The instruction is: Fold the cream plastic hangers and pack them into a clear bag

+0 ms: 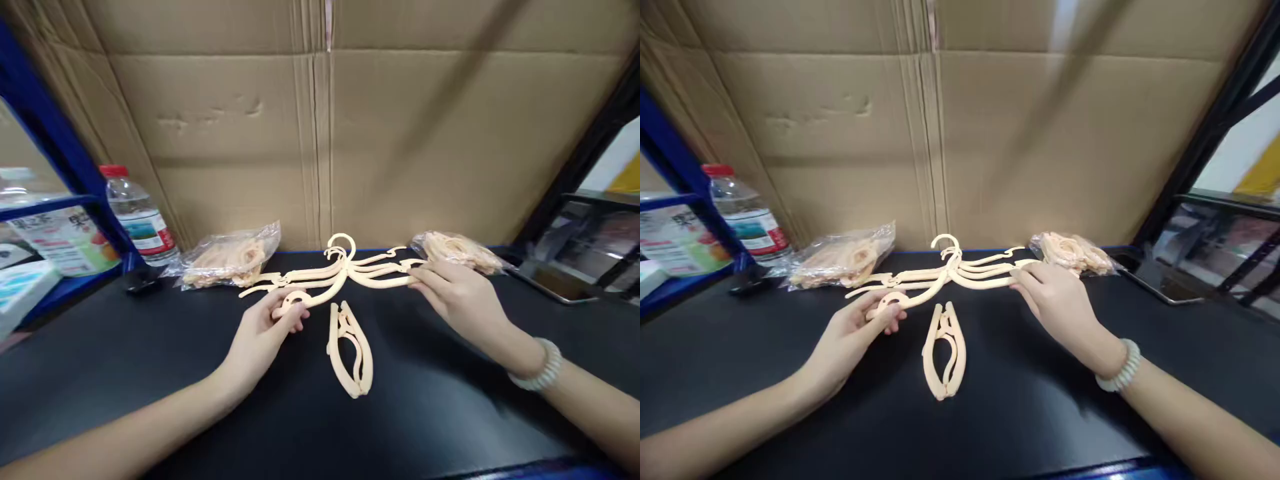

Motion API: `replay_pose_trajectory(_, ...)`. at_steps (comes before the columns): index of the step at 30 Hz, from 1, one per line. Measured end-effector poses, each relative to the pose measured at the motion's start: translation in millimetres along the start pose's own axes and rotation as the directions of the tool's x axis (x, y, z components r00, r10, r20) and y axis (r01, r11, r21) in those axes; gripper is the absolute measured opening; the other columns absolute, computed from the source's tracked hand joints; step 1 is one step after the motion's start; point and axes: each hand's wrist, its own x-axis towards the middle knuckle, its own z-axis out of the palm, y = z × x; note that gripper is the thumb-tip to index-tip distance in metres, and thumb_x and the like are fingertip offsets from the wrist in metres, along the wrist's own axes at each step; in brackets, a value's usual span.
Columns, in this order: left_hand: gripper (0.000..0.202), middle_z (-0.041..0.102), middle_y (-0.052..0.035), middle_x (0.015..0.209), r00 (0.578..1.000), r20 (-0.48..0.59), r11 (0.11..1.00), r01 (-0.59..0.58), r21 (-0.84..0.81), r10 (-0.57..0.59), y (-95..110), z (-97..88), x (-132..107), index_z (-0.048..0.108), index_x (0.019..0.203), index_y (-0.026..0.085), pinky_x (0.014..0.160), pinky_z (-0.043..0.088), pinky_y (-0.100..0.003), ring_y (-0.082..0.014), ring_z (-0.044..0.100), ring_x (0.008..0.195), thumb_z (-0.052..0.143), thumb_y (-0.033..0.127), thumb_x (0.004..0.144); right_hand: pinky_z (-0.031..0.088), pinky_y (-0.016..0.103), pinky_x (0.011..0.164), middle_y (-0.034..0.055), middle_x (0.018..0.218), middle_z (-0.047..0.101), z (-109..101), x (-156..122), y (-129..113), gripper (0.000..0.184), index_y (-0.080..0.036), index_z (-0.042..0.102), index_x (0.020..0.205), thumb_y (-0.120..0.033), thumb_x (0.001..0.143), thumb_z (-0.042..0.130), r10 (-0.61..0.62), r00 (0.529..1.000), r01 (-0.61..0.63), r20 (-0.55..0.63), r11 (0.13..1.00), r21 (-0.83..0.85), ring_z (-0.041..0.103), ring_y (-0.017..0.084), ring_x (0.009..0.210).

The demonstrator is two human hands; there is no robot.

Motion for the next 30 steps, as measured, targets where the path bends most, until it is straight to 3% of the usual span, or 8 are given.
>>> replay_pose_trajectory(6, 0.033, 0.065, -0.0022, 0.081, 1.000, 0.001, 1.000, -0.008, -0.025, 0.008, -2.1, -4.1, 0.5, 0.059, 0.104, 0.015, 0.066, 0.045, -0.024, -0.0134, 0.055, 0.068, 0.065, 0.041, 0.084, 0.040, 0.029, 0.054, 0.0064, 0.113, 0.070, -8.0, -2.7, -12.7, 0.018, -0.016, 0.067, 0.098, -0.024, 0.097, 0.051, 0.011, 0.999, -0.018, -0.040, 0.984, -0.178, 0.063, 0.016, 0.062)
replay_pose_trajectory(16, 0.029, 0.063, -0.0018, 0.080, 0.999, 0.018, 0.999, -0.039, -0.010, 0.040, -4.3, -4.0, 1.3, 0.059, 0.102, 0.016, 0.064, 0.045, -0.024, -0.0133, 0.054, 0.067, 0.063, 0.040, 0.087, 0.041, 0.030, 0.051, 0.0092, 0.121, 0.067, -10.3, -2.2, -16.9, 0.014, -0.013, 0.069, 0.096, -0.018, 0.092, 0.057, -0.027, 0.999, 0.019, -0.021, 0.953, -0.301, 0.060, 0.016, 0.054)
replay_pose_trajectory(19, 0.028, 0.063, -0.0018, 0.081, 0.998, 0.024, 0.999, -0.050, 0.012, 0.050, -4.3, -4.8, 0.4, 0.060, 0.101, 0.016, 0.065, 0.045, -0.024, -0.0133, 0.054, 0.067, 0.062, 0.040, 0.088, 0.047, 0.032, 0.061, 0.0127, 0.126, 0.063, -10.9, -0.8, -17.5, 0.014, -0.012, 0.068, 0.094, -0.014, 0.091, 0.055, -0.014, 1.000, 0.012, -0.006, 0.969, -0.247, 0.067, 0.021, 0.073)
replay_pose_trajectory(23, 0.028, 0.062, -0.0020, 0.080, 0.998, 0.031, 0.998, -0.052, 0.033, 0.051, -4.9, -5.8, 0.8, 0.060, 0.099, 0.016, 0.064, 0.045, -0.025, -0.0138, 0.054, 0.067, 0.061, 0.042, 0.088, 0.053, 0.037, 0.074, 0.0173, 0.135, 0.055, -5.2, -3.8, -16.8, 0.022, -0.010, 0.065, 0.106, -0.008, 0.090, 0.051, -0.006, 1.000, 0.007, 0.005, 0.993, -0.115, 0.066, 0.028, 0.095)
replay_pose_trajectory(27, 0.028, 0.062, -0.0019, 0.080, 0.998, 0.034, 0.998, -0.051, 0.036, 0.050, -4.5, -5.8, 1.9, 0.059, 0.100, 0.016, 0.064, 0.044, -0.024, -0.0135, 0.054, 0.066, 0.061, 0.041, 0.088, 0.054, 0.039, 0.085, 0.0169, 0.140, 0.049, 2.0, -5.6, -16.6, 0.027, -0.014, 0.063, 0.112, -0.007, 0.092, 0.046, 0.071, 0.997, -0.072, 0.010, 0.978, 0.197, 0.064, 0.026, 0.103)
replay_pose_trajectory(30, 0.028, 0.062, -0.0022, 0.080, 0.998, 0.030, 0.997, -0.058, 0.041, 0.057, -3.4, -4.6, 1.7, 0.060, 0.098, 0.015, 0.063, 0.045, -0.024, -0.0135, 0.054, 0.067, 0.060, 0.041, 0.088, 0.053, 0.039, 0.092, 0.0121, 0.125, 0.062, 4.1, -3.3, -16.2, 0.019, -0.018, 0.064, 0.102, -0.012, 0.092, 0.049, 0.175, 0.984, -0.151, -0.016, 0.887, 0.436, 0.064, 0.025, 0.105)
